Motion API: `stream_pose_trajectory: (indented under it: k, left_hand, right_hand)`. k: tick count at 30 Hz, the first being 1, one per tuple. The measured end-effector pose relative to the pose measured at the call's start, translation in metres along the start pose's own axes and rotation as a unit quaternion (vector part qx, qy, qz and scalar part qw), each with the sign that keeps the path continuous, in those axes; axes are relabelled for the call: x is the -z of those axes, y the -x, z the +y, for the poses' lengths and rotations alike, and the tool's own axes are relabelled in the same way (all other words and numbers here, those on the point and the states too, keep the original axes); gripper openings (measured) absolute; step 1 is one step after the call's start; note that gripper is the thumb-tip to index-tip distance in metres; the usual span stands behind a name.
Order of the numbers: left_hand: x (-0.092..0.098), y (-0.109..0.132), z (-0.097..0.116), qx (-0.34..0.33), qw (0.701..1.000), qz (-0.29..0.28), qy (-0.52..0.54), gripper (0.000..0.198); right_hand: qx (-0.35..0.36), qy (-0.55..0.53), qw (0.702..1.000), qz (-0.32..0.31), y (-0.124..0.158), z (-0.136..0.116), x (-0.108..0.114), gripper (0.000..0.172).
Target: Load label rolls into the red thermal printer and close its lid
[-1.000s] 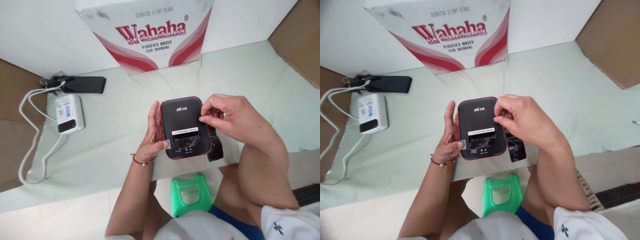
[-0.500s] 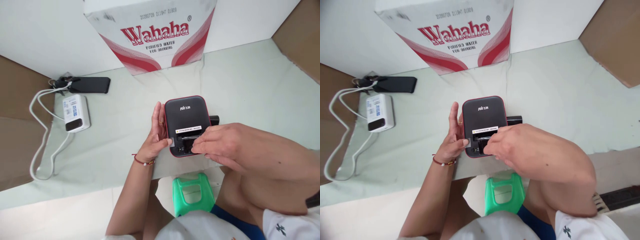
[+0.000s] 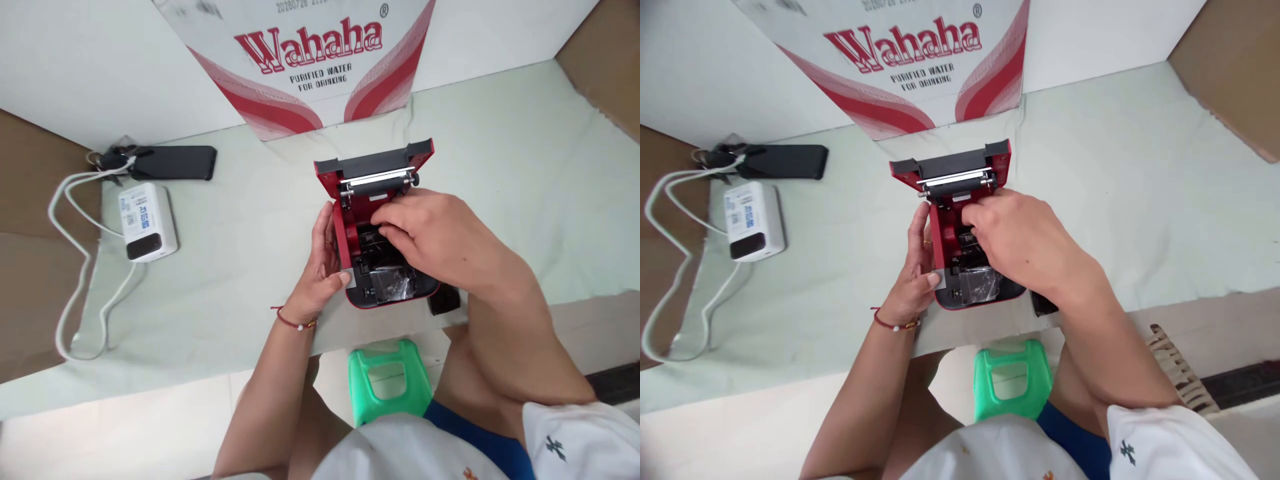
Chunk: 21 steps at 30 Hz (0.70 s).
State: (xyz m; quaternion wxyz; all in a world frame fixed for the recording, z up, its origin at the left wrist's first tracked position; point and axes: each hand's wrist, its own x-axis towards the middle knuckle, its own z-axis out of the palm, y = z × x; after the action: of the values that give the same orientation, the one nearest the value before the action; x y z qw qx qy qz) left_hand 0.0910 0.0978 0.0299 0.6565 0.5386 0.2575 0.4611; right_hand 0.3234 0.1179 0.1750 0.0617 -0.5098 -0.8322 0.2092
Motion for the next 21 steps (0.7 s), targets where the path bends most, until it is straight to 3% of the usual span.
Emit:
stream_pose_trajectory:
  k: [4,14,21]
  left_hand:
    - [-0.001,0.0,0.001,0.003,1.0,0.003,-0.002,0.109]
    - [0.0,0.001,0.001,0.008,1.0,0.005,0.006,0.107]
    - [0.002,0.0,-0.001,0.004,1.0,0.014,-0.003,0.11]
  right_hand:
    - [-0.055,0.047,0.997,-0.022,-0.01,-0.005,-0.009,0.033]
    - [-0.105,0.142,0.98,-0.088,-0.019,-0.021,-0.008,0.031]
    - [-0.062,0.134,0.988,-0.041,-0.013,-0.01,-0.012,0.023]
